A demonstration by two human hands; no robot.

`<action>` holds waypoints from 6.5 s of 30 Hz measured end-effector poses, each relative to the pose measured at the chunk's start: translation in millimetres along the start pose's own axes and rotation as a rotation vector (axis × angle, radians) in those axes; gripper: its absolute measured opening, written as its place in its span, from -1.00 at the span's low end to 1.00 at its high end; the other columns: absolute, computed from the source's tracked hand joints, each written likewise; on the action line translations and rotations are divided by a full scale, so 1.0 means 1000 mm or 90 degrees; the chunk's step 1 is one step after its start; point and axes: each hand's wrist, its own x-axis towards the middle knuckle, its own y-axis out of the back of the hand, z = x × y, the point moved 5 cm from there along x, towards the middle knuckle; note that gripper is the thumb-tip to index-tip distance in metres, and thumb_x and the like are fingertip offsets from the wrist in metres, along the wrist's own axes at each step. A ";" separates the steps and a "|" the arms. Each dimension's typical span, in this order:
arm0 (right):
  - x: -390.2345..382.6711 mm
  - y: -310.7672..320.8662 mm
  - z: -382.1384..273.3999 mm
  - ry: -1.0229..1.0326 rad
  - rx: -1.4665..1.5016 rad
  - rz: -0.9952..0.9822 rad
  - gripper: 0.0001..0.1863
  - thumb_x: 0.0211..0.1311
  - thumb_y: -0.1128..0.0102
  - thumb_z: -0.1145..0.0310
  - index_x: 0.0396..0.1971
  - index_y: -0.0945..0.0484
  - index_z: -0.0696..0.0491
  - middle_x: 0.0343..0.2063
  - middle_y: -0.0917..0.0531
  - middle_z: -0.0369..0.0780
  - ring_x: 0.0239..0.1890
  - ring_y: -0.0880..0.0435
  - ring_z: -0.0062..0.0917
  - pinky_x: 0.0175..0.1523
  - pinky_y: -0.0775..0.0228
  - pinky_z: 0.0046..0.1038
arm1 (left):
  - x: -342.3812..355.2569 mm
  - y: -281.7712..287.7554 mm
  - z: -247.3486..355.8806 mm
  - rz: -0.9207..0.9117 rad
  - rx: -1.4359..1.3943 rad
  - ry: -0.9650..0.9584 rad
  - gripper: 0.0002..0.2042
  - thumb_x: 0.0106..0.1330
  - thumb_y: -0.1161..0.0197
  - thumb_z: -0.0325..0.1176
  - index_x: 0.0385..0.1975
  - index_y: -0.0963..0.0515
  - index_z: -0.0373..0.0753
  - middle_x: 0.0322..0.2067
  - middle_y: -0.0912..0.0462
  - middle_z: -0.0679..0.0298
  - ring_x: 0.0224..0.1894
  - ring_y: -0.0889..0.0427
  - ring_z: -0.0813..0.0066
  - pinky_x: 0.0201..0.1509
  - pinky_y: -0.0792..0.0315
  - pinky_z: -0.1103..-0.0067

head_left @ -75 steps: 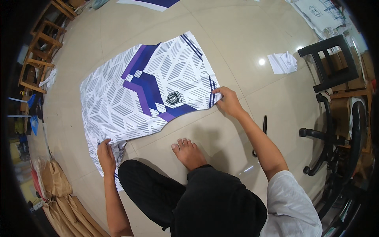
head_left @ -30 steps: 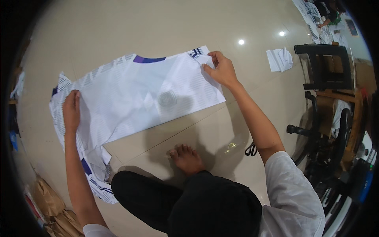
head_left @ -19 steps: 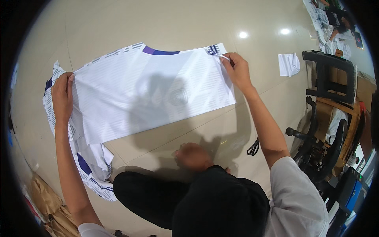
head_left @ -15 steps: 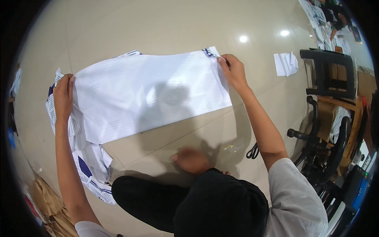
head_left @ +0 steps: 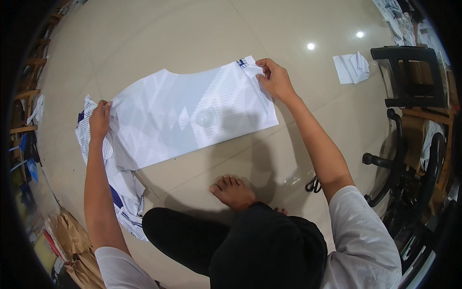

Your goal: The person cuts a white and purple patterned jersey laid out on the floor using scissors. They trim the edges and remove sections of the fabric, then fold the remaining piece.

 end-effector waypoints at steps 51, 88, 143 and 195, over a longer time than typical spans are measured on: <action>-0.005 -0.005 -0.013 0.180 -0.050 0.113 -0.86 0.37 -0.49 0.37 -0.16 -0.83 0.07 -0.15 -0.69 -0.13 0.03 -0.69 -0.16 0.15 -0.57 -0.18 | 0.002 -0.058 0.195 0.087 -0.022 -0.058 -0.77 0.53 -0.41 -0.22 0.09 -0.72 -0.08 0.01 -0.71 0.21 0.18 -0.63 0.08 0.32 -0.42 0.16; 0.008 -0.012 -0.001 -0.045 0.045 0.116 -0.39 0.24 -0.63 0.32 0.25 -0.60 0.17 -0.34 -0.75 -0.17 -0.33 -0.71 -0.39 -0.12 -0.61 -0.32 | -0.039 -0.097 0.212 0.020 -0.012 -0.011 -0.40 0.73 -0.01 -0.06 0.72 -0.24 0.04 0.72 -0.06 -0.09 0.76 0.15 -0.32 0.74 0.28 -0.24; -0.076 -0.002 0.010 -0.079 0.185 0.180 -0.23 0.20 -0.47 0.60 0.42 -0.36 0.20 0.04 -0.67 -0.06 -0.24 -0.78 -0.35 -0.06 -0.66 -0.32 | -0.073 -0.121 0.436 -0.128 -0.136 -0.366 -0.32 0.70 -0.10 -0.05 0.72 -0.17 -0.11 0.73 -0.06 -0.04 0.76 0.08 -0.23 0.77 0.16 -0.12; -0.107 0.001 0.024 -0.121 0.170 0.160 -0.35 0.17 -0.53 0.65 0.27 -0.48 0.19 0.05 -0.66 -0.02 -0.32 -0.84 -0.34 -0.19 -0.69 -0.36 | -0.089 -0.126 0.443 -0.123 -0.062 -0.438 -0.28 0.63 -0.16 0.13 0.72 -0.21 0.14 0.74 -0.05 0.06 0.77 0.08 -0.19 0.78 0.17 -0.14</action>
